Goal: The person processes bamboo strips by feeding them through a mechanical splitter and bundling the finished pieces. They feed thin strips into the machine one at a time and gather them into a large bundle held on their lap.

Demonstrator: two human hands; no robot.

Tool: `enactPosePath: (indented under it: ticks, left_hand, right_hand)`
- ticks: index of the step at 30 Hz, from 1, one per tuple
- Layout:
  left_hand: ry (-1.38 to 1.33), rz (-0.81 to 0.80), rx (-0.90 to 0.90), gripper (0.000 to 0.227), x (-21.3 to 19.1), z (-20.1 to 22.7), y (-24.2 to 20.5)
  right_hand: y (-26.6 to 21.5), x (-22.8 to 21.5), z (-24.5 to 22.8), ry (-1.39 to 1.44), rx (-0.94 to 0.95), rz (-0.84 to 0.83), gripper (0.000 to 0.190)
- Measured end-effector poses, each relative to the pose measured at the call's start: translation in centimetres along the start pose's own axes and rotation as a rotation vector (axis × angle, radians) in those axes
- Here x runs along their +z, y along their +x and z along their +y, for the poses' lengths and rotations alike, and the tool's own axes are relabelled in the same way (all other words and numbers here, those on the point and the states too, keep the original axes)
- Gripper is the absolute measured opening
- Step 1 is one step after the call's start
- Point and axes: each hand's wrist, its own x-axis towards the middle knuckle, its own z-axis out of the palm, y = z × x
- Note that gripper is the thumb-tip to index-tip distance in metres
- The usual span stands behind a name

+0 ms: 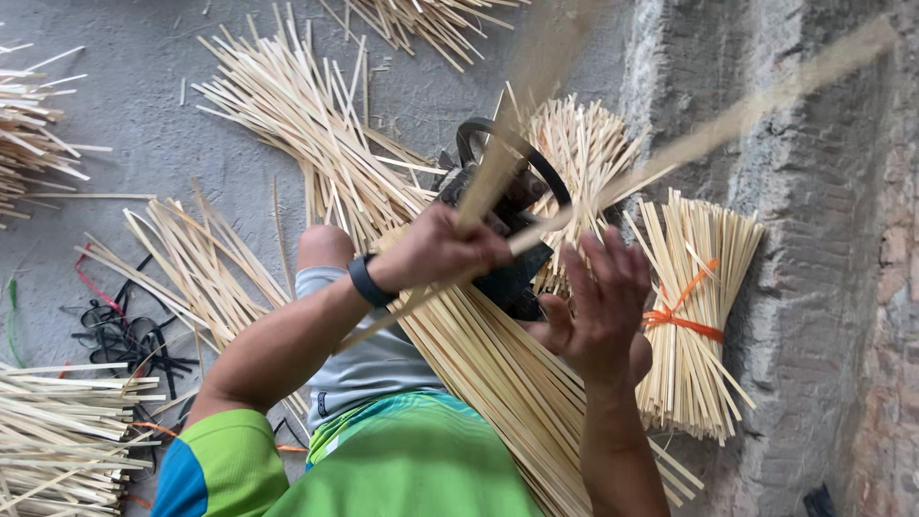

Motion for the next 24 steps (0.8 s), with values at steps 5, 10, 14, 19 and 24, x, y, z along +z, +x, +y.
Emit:
enactPosePath:
  ticks: [5, 10, 14, 19, 24]
  left_hand:
    - [0.258, -0.237, 0.142, 0.013, 0.6, -1.1, -1.1]
    - [0.117, 0.043, 0.319, 0.022, -9.1, 0.7, -2.4]
    - [0.029, 0.362, 0.124, 0.021, -11.5, 2.6, -4.8]
    - [-0.175, 0.434, 0.092, 0.027, -10.3, 1.4, -2.9]
    - [-0.269, 0.438, 0.019, 0.028, -8.9, -0.2, -1.9]
  right_hand:
    - [-0.5, 0.4, 2.6, 0.412, 0.005, -0.253, 0.028]
    - [-10.4, -0.8, 9.5, 0.345, 0.523, -0.255, 0.025]
    - [-17.3, -2.2, 11.0, 0.011, 0.727, -0.316, 0.033]
    - [-19.5, 2.3, 9.7, -0.031, 0.742, -0.468, 0.037]
    - [-17.8, 7.9, 7.7, 0.125, 0.629, -0.414, 0.046]
